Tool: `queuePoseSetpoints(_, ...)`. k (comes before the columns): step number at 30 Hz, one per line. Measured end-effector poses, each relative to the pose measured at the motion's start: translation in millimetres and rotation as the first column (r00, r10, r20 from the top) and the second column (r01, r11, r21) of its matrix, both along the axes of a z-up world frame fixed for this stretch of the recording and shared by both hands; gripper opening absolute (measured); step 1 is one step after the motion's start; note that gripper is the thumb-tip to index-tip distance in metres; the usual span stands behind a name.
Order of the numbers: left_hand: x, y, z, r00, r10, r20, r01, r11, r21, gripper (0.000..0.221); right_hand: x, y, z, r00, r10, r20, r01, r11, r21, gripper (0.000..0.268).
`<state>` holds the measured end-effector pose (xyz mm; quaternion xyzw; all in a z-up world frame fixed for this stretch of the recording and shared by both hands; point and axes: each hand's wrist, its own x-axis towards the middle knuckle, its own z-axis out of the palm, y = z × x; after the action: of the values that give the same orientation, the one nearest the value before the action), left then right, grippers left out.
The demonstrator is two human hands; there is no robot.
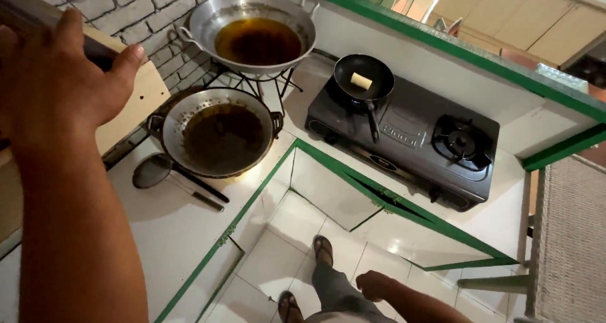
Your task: The person is preparing crepes by adding filling with a spoon, rolling them into cylinders, and greasing a pan on a stove.
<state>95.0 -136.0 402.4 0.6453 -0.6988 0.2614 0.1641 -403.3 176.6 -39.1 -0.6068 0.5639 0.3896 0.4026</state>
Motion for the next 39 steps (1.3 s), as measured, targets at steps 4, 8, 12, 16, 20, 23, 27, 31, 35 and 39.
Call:
queuePoseSetpoints(4,-2,3,6,0.996,-0.028,-0.082,0.033,0.998,0.05,0.075,7,-1,12,0.998,-0.069,-0.006,0.069,0.998,0.007,0.04)
queuePoseSetpoints(8,5,-7,-8,1.0,-0.025,-0.011,0.025,0.999,-0.026,0.075,10,-5,1,0.999,0.004,0.046,-0.005,1.0,0.03,0.044)
queuePoseSetpoints(12,1,1,-1,1.0,-0.015,-0.028,0.015,1.0,0.013,0.076,15,-5,1,1.0,0.009,-0.003,-0.009,0.999,0.04,0.048)
queuePoseSetpoints(16,-1,4,2,0.997,-0.031,-0.07,0.035,0.998,0.045,0.073,13,-5,1,0.999,-0.032,0.007,0.032,0.998,0.046,0.045)
queuePoseSetpoints(20,2,1,-1,0.999,-0.021,-0.047,0.024,0.998,0.052,0.07,13,-1,12,0.982,-0.189,0.025,0.189,0.982,0.01,0.057)
queuePoseSetpoints(23,-5,8,12,0.985,-0.052,-0.166,0.074,0.989,0.13,0.072,15,0,18,0.979,-0.204,0.003,0.204,0.979,-0.005,0.063)
queuePoseSetpoints(27,-3,3,5,0.979,-0.059,-0.193,0.076,0.994,0.082,0.076,10,4,5,0.983,-0.179,0.03,0.179,0.984,-0.018,0.062)
queuePoseSetpoints(31,1,-2,1,0.978,-0.095,-0.186,0.109,0.992,0.065,0.072,11,5,6,0.983,-0.181,0.041,0.183,0.983,-0.028,0.064)
queuePoseSetpoints(35,2,-2,-2,0.984,-0.095,-0.149,0.104,0.993,0.051,0.068,9,1,-8,0.991,-0.132,-0.014,0.133,0.99,0.038,0.063)
queuePoseSetpoints(39,-3,3,5,0.979,-0.099,-0.176,0.111,0.992,0.063,0.072,4,5,-18,0.992,-0.121,0.04,0.121,0.992,-0.017,0.056)
